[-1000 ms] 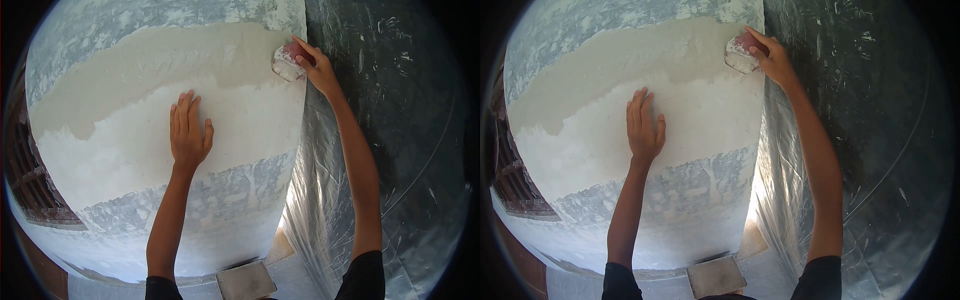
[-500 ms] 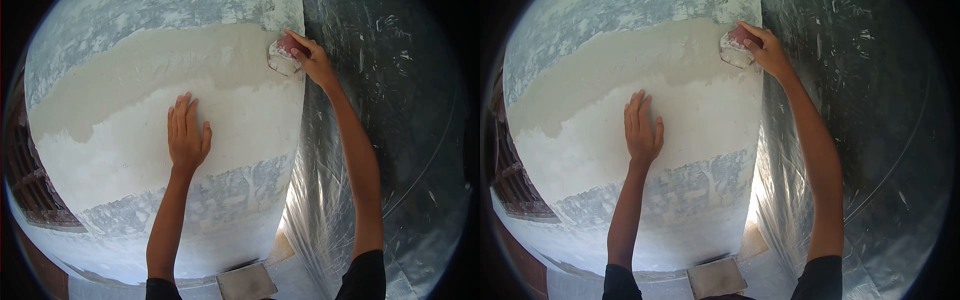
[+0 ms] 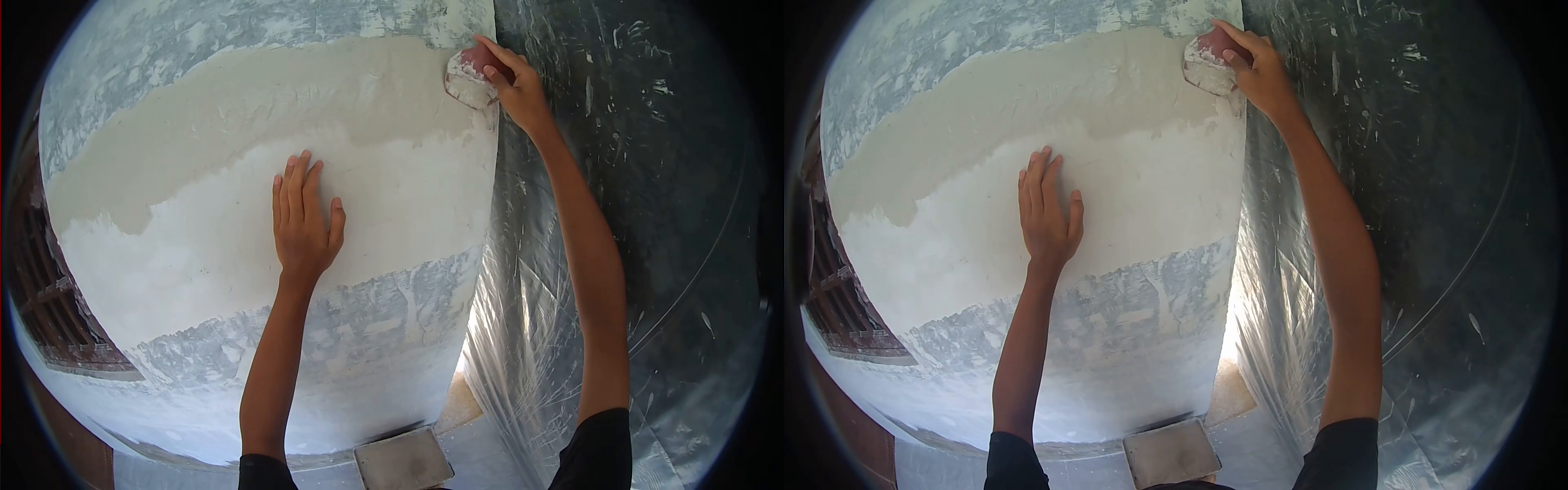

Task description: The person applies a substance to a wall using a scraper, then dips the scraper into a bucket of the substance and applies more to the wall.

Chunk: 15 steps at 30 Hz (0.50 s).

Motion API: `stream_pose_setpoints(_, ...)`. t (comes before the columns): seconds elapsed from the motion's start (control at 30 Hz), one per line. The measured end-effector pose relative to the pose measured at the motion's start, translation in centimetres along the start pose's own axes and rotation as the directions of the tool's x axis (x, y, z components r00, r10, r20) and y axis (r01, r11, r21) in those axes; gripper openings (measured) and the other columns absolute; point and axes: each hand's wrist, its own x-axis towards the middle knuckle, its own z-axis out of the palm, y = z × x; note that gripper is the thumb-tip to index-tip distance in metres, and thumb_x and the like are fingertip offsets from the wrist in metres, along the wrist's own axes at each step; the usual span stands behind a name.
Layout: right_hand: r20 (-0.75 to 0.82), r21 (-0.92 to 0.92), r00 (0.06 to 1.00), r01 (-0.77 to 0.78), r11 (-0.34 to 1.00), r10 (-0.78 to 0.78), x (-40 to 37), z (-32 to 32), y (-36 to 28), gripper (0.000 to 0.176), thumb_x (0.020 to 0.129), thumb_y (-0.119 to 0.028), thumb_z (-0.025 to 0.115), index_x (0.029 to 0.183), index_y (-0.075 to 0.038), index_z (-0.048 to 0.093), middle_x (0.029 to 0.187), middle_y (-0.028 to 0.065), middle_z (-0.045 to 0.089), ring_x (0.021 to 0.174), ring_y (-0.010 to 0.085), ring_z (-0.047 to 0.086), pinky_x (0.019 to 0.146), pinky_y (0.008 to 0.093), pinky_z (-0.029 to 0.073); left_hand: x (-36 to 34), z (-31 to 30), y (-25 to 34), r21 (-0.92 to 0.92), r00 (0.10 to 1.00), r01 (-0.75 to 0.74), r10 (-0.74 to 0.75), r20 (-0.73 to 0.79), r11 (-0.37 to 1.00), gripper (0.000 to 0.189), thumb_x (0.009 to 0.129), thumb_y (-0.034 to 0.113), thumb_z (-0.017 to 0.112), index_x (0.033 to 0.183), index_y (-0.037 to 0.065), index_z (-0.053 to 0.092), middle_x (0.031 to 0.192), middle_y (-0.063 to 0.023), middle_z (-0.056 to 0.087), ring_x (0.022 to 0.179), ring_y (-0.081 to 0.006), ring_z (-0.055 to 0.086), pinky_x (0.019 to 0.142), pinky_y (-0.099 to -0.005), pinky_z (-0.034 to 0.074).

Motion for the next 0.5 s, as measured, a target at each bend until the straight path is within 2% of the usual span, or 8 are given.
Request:
stream_pose_setpoints(0.03,-0.102,-0.041,0.993,0.054,0.998,-0.058,0.5,-0.1,0.4,0.053,0.096,0.0,0.064,0.143,-0.023,0.062,0.125,0.0077,0.069,0.112,0.0176,0.063,0.102,0.0294,0.048,0.0,0.0,0.0,0.0,1.0,0.0,0.0,0.0,1.0,0.051,0.09,0.01,0.059,0.14,0.001,0.053,0.153,-0.0172,0.048,0.146,-0.0358,0.042,0.12,-0.0548,0.033)
stream_pose_setpoints(0.07,-0.101,-0.04,0.993,0.054,0.998,-0.058,1.0,-0.3,0.6,0.053,0.096,0.0,0.064,0.143,-0.023,0.062,0.125,0.0077,0.069,0.112,0.0176,0.063,0.102,0.0294,0.048,0.0,0.0,0.0,-0.001,1.0,0.0,0.0,-0.001,1.0,0.051,0.09,0.01,0.059,0.14,0.0,0.053,0.153,-0.0172,0.048,0.146,-0.0358,0.041,0.12,-0.0549,0.033)
stream_pose_setpoints(0.13,-0.274,-0.01,0.954,0.127,0.992,-0.125,1.6,-0.6,1.1,0.05,0.099,0.001,0.062,0.147,-0.014,0.058,0.135,0.0099,0.065,0.123,0.0168,0.06,0.11,0.0294,0.044,-0.1,0.0,0.0,-0.003,1.0,-0.003,0.003,0.001,1.0,0.051,0.09,0.01,0.059,0.14,0.0,0.053,0.153,-0.0172,0.048,0.146,-0.0358,0.041,0.12,-0.0549,0.033)
stream_pose_setpoints(0.17,-0.274,-0.008,0.954,0.126,0.992,-0.124,1.4,-0.5,0.5,0.05,0.099,0.001,0.062,0.147,-0.014,0.058,0.135,0.0099,0.065,0.123,0.0168,0.06,0.11,0.0294,0.044,-0.1,0.0,0.0,-0.005,1.0,0.0,0.0,0.0,1.0,0.051,0.09,0.009,0.06,0.14,0.0,0.053,0.153,-0.0172,0.048,0.146,-0.0358,0.041,0.12,-0.055,0.032)
stream_pose_setpoints(0.23,-0.229,0.291,0.973,0.051,0.955,0.018,0.5,-0.2,-0.7,0.052,0.096,0.0,0.064,0.144,-0.019,0.061,0.121,0.0093,0.07,0.11,0.0186,0.063,0.102,0.0304,0.048,0.0,0.0,0.0,-0.006,1.0,0.002,-0.002,-0.002,1.0,0.052,0.09,0.009,0.06,0.14,0.0,0.053,0.153,-0.0173,0.048,0.146,-0.0358,0.041,0.12,-0.055,0.032)
stream_pose_setpoints(0.33,-0.07,0.325,0.997,0.033,0.945,-0.011,-1.1,1.1,0.6,0.05,0.096,-0.001,0.064,0.144,-0.016,0.061,0.121,0.0116,0.07,0.111,0.0203,0.064,0.103,0.0318,0.048,0.0,-0.1,0.1,-0.014,1.0,0.01,-0.01,0.003,1.0,0.052,0.09,0.009,0.06,0.14,0.0,0.053,0.153,-0.0173,0.048,0.146,-0.0359,0.041,0.12,-0.0552,0.032)
stream_pose_setpoints(0.47,-0.184,0.12,0.98,-0.057,0.991,0.079,-1.4,1.5,2.1,0.049,0.096,-0.003,0.065,0.144,-0.013,0.061,0.125,0.013,0.069,0.117,0.0218,0.063,0.105,0.032,0.047,-0.1,0.0,0.0,-0.017,1.0,0.002,-0.002,-0.001,1.0,0.052,0.09,0.009,0.06,0.14,0.0,0.053,0.153,-0.0172,0.048,0.146,-0.0359,0.041,0.12,-0.0552,0.032)
stream_pose_setpoints(0.5,-0.304,0.093,0.951,-0.028,0.995,0.055,-1.3,1.5,2.0,0.049,0.096,-0.005,0.066,0.144,-0.013,0.061,0.126,0.0131,0.069,0.116,0.0219,0.063,0.105,0.0321,0.047,-0.1,0.1,-0.1,-0.013,1.0,-0.002,0.002,-0.007,1.0,0.052,0.09,0.009,0.06,0.14,0.0,0.053,0.153,-0.0171,0.048,0.146,-0.0359,0.041,0.12,-0.0553,0.032)
